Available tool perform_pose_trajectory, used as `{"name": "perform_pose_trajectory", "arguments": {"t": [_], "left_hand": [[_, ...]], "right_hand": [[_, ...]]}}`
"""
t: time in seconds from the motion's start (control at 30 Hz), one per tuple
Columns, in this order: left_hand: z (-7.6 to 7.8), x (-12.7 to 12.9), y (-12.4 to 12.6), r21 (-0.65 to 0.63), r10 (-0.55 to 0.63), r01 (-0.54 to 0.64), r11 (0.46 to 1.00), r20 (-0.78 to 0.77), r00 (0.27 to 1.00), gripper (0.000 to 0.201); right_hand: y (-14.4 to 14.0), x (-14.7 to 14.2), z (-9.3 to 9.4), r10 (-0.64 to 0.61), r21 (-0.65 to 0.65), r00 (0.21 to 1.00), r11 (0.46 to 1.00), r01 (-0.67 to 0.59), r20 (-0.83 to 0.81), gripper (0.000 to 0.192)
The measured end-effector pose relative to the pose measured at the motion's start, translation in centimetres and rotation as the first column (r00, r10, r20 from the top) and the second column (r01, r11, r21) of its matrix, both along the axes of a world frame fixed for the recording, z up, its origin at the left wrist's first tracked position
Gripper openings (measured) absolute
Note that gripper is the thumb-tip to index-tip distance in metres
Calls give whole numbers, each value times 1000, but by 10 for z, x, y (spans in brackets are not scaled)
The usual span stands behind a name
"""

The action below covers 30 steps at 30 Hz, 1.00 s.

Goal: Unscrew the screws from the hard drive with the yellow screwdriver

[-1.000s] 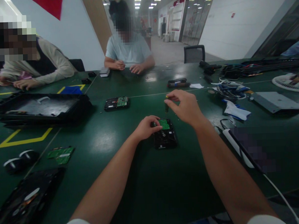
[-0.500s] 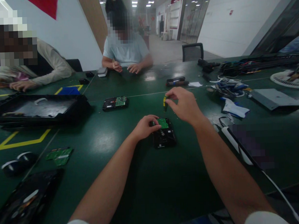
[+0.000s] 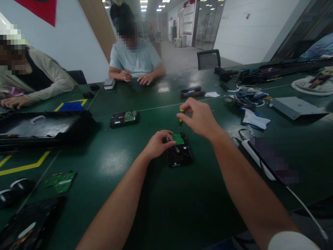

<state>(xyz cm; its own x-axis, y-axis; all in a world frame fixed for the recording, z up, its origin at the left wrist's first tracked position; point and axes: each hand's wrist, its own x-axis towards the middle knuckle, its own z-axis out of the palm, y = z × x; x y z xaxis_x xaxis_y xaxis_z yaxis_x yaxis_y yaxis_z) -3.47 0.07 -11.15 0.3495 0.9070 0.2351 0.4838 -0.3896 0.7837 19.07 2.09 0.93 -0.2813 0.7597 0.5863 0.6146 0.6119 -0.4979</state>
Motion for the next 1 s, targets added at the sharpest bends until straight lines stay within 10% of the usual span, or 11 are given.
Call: {"name": "perform_pose_trajectory", "arguments": {"t": [1.0], "left_hand": [[-3, -2, 3, -5, -13, 13, 1000, -1, 1000, 12]], "right_hand": [[2, 2, -1, 20, 17, 999, 1000, -21, 39, 12]]}}
